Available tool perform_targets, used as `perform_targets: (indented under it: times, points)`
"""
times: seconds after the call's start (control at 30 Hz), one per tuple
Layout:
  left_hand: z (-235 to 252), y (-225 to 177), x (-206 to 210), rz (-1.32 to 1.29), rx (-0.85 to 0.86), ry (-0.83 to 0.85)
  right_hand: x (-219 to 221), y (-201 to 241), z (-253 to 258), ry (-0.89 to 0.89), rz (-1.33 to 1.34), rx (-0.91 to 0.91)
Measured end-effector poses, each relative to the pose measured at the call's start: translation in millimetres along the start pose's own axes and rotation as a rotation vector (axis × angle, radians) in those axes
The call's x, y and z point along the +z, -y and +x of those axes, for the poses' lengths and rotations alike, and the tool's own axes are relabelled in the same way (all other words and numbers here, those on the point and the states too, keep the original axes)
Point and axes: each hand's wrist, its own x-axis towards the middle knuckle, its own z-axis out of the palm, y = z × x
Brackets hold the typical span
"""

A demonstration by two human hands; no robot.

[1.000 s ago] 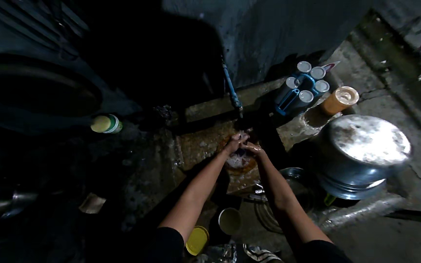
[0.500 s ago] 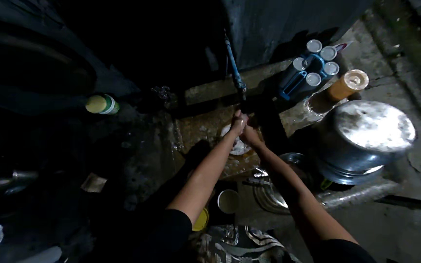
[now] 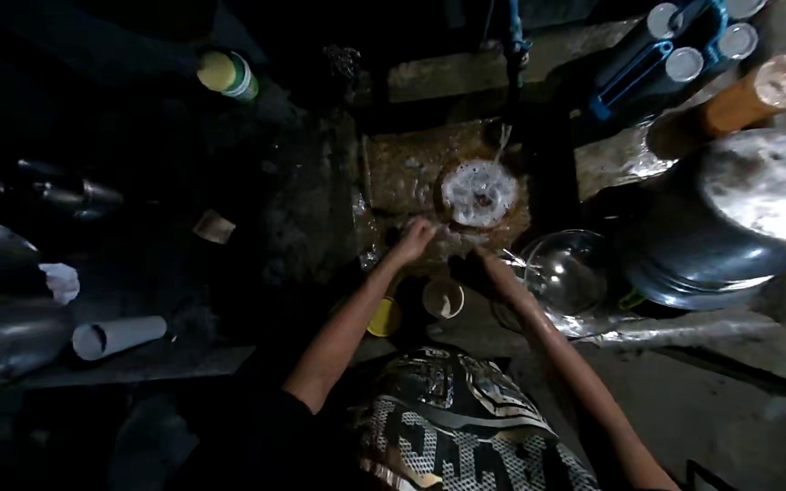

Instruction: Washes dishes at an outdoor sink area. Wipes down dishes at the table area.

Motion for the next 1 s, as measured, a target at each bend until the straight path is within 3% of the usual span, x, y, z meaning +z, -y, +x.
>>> perform_targets:
  times: [0.1,0.2,0.3,0.43,0.53,0.6,0.67,0.7,0.77,0.9,1.0]
  points:
    - [-79,55,1,0.243,-0.197,-0.028,41,-1,-4,0.160,-0.108,-0.050]
    - [-131,72,11,0.317,-0.336,-0.002,59,8,-5,0.077,-0.119,-0.083]
    - [-150,78,27,0.336,-0.365,-0.087,79,3,-15,0.024,-0.181,-0.167]
    - [-148,67,17,0.157,-0.425,-0.028,101,-7,-12,0.110,-0.255,-0.217]
    - [-145,46,5,-0.145,-0.266,-0.118,83,-3,-17,0.013,-0.121,-0.156]
    - [-139,36,15,-0.235,-0.011,-0.292,84,-21,-20,-0.157,-0.112,-0.322]
    - [-121,34,38,-0.239,0.273,-0.458,96,-38,-19,-0.123,-0.297,-0.503]
    - [-114,31,47,-0.191,0.346,-0.463,101,-42,-18,-0.054,-0.371,-0.527]
    - [-104,24,65,-0.077,0.443,-0.397,98,-41,-19,-0.027,-0.378,-0.496]
    - [-105,25,94,0.100,0.549,-0.158,84,-51,-35,-0.343,-0.014,-0.368]
    - [-97,30,96,0.292,0.519,0.006,73,-74,-51,-0.317,0.231,-0.153]
